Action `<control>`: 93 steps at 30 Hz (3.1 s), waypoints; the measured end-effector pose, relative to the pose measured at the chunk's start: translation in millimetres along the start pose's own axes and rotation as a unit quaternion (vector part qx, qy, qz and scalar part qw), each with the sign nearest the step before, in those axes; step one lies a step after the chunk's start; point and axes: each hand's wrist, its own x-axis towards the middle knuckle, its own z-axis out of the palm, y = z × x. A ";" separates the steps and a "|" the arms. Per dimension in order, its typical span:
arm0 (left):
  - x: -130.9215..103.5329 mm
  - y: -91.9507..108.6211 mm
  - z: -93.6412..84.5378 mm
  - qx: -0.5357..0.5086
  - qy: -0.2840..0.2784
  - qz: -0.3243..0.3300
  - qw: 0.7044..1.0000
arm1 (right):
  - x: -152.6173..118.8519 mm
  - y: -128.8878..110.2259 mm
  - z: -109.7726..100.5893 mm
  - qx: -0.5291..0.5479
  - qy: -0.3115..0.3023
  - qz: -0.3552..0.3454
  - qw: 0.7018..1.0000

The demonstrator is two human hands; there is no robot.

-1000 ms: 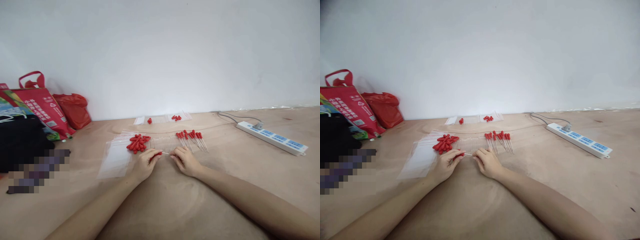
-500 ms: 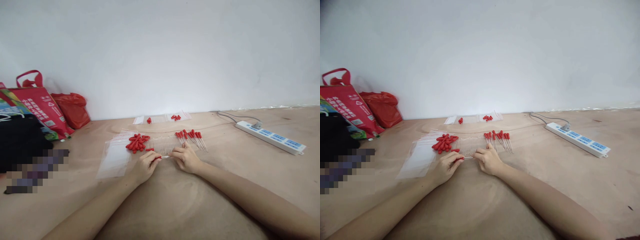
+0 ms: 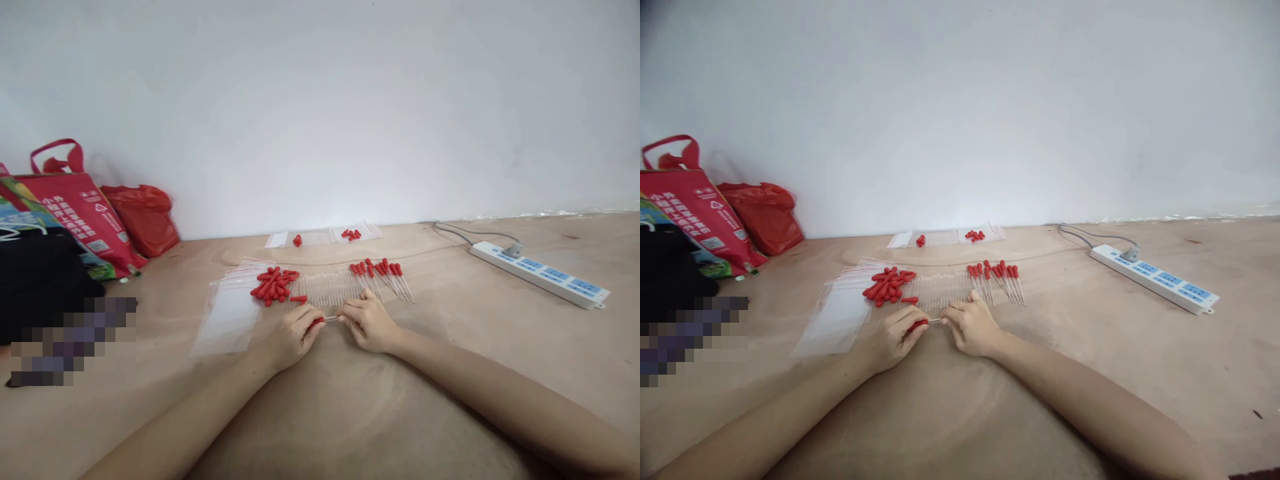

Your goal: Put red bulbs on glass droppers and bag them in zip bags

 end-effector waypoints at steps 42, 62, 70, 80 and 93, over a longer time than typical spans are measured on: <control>-3.2 -22.7 -3.9 0.149 0.011 -0.176 0.973 | 3.8 86.1 -21.7 -0.147 -0.035 0.401 0.903; -3.0 -21.2 -3.7 0.177 0.063 -0.163 0.968 | 14.2 71.8 -20.6 -0.158 -0.101 0.415 0.890; -3.2 -25.8 2.5 0.177 0.082 -0.115 0.974 | 14.0 67.9 -13.8 -0.206 -0.101 0.414 0.881; 0.3 -16.5 1.0 0.132 0.065 -0.117 0.982 | 8.5 36.8 -5.1 -0.001 0.048 0.211 0.976; 2.0 -8.1 0.8 0.105 0.058 -0.111 0.987 | 0.8 9.9 4.0 0.045 -0.012 0.047 0.998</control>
